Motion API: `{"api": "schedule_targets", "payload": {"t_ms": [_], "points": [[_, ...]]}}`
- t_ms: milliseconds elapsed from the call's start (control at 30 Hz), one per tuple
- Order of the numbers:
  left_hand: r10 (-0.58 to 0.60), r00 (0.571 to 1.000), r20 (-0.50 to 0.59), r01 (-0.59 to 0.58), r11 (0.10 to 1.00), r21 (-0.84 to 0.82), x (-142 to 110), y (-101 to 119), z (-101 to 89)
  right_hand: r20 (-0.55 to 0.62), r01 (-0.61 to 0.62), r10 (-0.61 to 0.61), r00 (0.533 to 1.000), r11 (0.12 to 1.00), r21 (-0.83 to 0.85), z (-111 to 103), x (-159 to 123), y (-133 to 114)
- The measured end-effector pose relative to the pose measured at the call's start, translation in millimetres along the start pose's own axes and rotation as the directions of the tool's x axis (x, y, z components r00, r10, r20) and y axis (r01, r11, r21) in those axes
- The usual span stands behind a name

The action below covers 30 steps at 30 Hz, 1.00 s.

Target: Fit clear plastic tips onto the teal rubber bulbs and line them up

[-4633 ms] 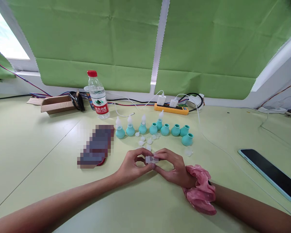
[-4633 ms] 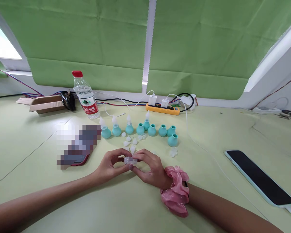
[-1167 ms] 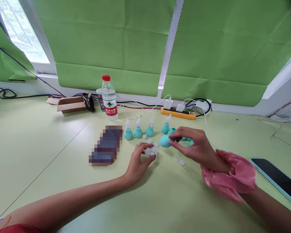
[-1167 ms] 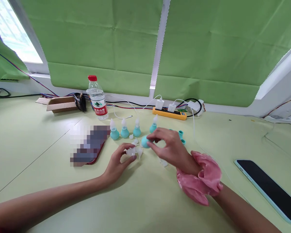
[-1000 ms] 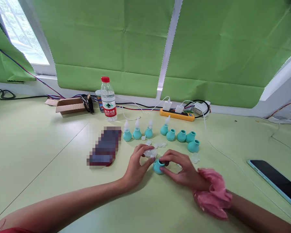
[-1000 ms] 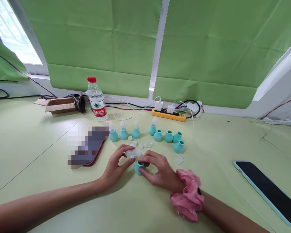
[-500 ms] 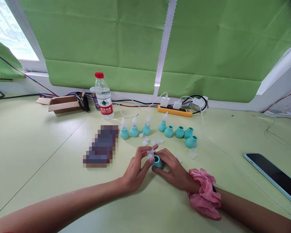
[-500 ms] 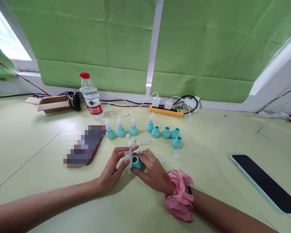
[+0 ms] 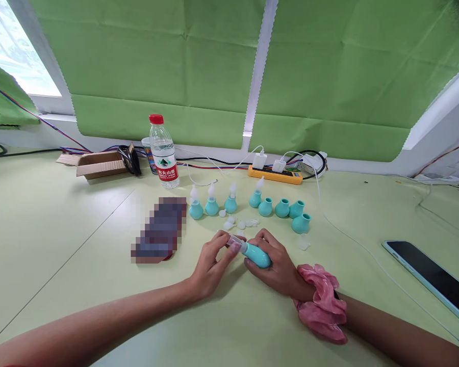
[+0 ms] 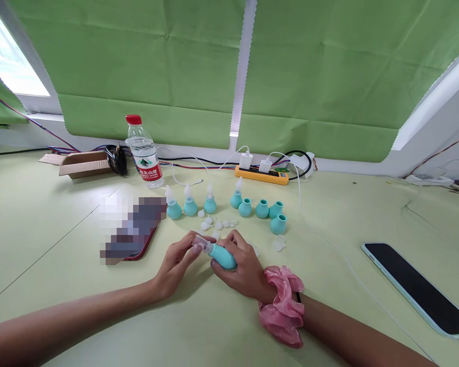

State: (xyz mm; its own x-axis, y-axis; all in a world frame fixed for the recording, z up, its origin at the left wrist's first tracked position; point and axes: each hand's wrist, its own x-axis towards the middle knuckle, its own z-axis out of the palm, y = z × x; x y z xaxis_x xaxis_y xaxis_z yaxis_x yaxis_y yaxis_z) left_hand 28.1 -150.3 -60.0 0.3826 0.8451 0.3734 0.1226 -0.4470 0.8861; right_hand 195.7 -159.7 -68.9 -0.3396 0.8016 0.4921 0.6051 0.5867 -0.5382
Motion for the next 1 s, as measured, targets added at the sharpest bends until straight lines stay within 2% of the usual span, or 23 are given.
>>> {"api": "schedule_targets", "payload": {"t_ms": [100, 200, 300, 433, 500, 600, 667, 833, 1000], "points": [[0.036, 0.999, -0.023, -0.036, 0.999, 0.020, 1.4, -2.8, -1.0, -0.055, 0.006, -0.007, 0.998, 1.000, -0.015, 0.4, 0.2, 0.9], [0.019, 1.000, -0.021, -0.021, 0.998, -0.066, 2.8, -5.4, -0.8, -0.052, 0.004, -0.004, 0.999, 1.000, -0.002, 0.8, 0.5, 2.4], [-0.075, 0.997, -0.023, 0.067, 0.967, -0.244, 3.5, -6.5, 0.0, -0.068, -0.012, 0.010, 0.998, 1.000, -0.025, 2.0, 0.2, 5.0], [-0.223, 0.975, -0.024, 0.184, 0.858, -0.479, 5.5, -7.4, 0.6, -0.095, -0.009, 0.003, 0.995, 0.998, -0.058, 3.0, 0.1, 9.9], [-0.302, 0.953, 0.022, 0.267, 0.802, -0.535, 8.0, -9.2, -0.1, -0.100, -0.019, 0.012, 0.995, 0.997, -0.072, 2.7, 0.5, 12.6], [-0.392, 0.906, 0.159, 0.412, 0.735, -0.538, 12.8, -13.4, -2.7, -0.100, -0.021, 0.010, 0.995, 0.994, -0.104, 1.2, 1.3, 16.2], [-0.392, 0.891, 0.230, 0.451, 0.710, -0.541, 15.6, -16.2, -4.7, -0.091, -0.007, -0.006, 0.996, 0.991, -0.134, 0.0, 1.6, 18.1], [-0.350, 0.880, 0.322, 0.475, 0.690, -0.546, 20.0, -21.9, -9.4, -0.061, 0.054, -0.070, 0.996, 0.971, -0.231, -3.1, 1.2, 21.4], [-0.336, 0.840, 0.426, 0.530, 0.677, -0.511, 22.3, -23.9, -14.4, 0.040, 0.165, -0.160, 0.986, 0.955, -0.246, -6.4, 0.9, 22.2]]}}
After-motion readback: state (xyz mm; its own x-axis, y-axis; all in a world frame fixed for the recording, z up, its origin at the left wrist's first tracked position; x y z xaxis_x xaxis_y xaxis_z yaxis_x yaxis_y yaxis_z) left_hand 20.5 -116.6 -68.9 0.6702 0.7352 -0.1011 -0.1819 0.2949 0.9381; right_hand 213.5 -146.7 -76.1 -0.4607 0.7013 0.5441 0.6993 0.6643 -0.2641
